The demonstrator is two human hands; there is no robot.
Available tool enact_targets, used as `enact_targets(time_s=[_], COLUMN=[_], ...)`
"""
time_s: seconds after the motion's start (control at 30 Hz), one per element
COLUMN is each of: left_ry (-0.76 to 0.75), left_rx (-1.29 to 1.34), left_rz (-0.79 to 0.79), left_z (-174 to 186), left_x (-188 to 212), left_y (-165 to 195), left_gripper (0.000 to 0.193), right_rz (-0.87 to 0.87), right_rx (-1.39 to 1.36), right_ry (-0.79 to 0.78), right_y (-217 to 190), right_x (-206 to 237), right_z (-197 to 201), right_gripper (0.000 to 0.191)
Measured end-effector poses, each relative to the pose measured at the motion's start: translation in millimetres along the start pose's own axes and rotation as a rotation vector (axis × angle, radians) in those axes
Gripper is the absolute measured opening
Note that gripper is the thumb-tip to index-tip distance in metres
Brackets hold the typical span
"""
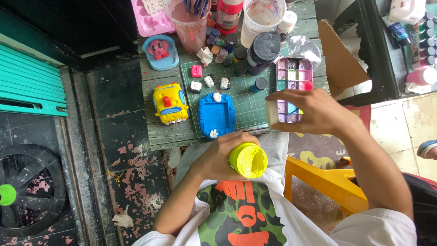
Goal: The person paints a blue figurine with white paint using a small brush, then paints a small white figurine, opens a jar of yellow paint, dips the brush, and continues painting the blue figurine.
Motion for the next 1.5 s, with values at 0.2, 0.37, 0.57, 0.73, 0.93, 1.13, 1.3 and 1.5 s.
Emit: enact_targets(time_s=[0.2,0.37,0.57,0.73,0.93,1.13,1.3,1.5], left_ry=[0.119,0.201,0.3,0.381,0.466,0.479,0.511,0.796], left_rx=[-0.185,-0.296,-0.352,-0.416,-0.501,-0.517,-0.486,-0.568], left_rz=[-0.067,-0.043,-0.03,-0.072,-0.118,-0.111,-0.136,-0.244], left_z=[14,23,29,34,36,39,40,35], left_x=[1,4,4,4,7,9,10,20], left_y=[20,24,26,30,38,38,38,41], left_gripper=[0.064,0.064,0.062,0.064,0.064,0.064,0.066,0.074], right_rz=[0.197,0.268,0.251,0.622,0.622,0.613,0.578,0.617], right_rx=[0.082,0.123,0.046,0.089,0.204,0.166,0.141,0.24], right_ry=[0.02,0.073,0.343,0.531,0.422,0.362,0.342,0.633], right_y=[-14,-8,-9,-89,-145,-150,-147,-156], right_x=[-15,-17,14,95,94,84,85,114], right_z=[-22,-30,12,35,0,0,-7,-5], right_gripper=[0.063,0.061,0.047,0.052,0.069,0.074,0.075,0.057])
Point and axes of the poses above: each hand's wrist, its own x-axis away from the middle knuckle, its own z-axis out of the back of the hand, y = z × x, the point moved 10 cm from there along -x, towards the middle knuckle, and after that the axes turned 9 degrees about -x, right-handed, at the moved point
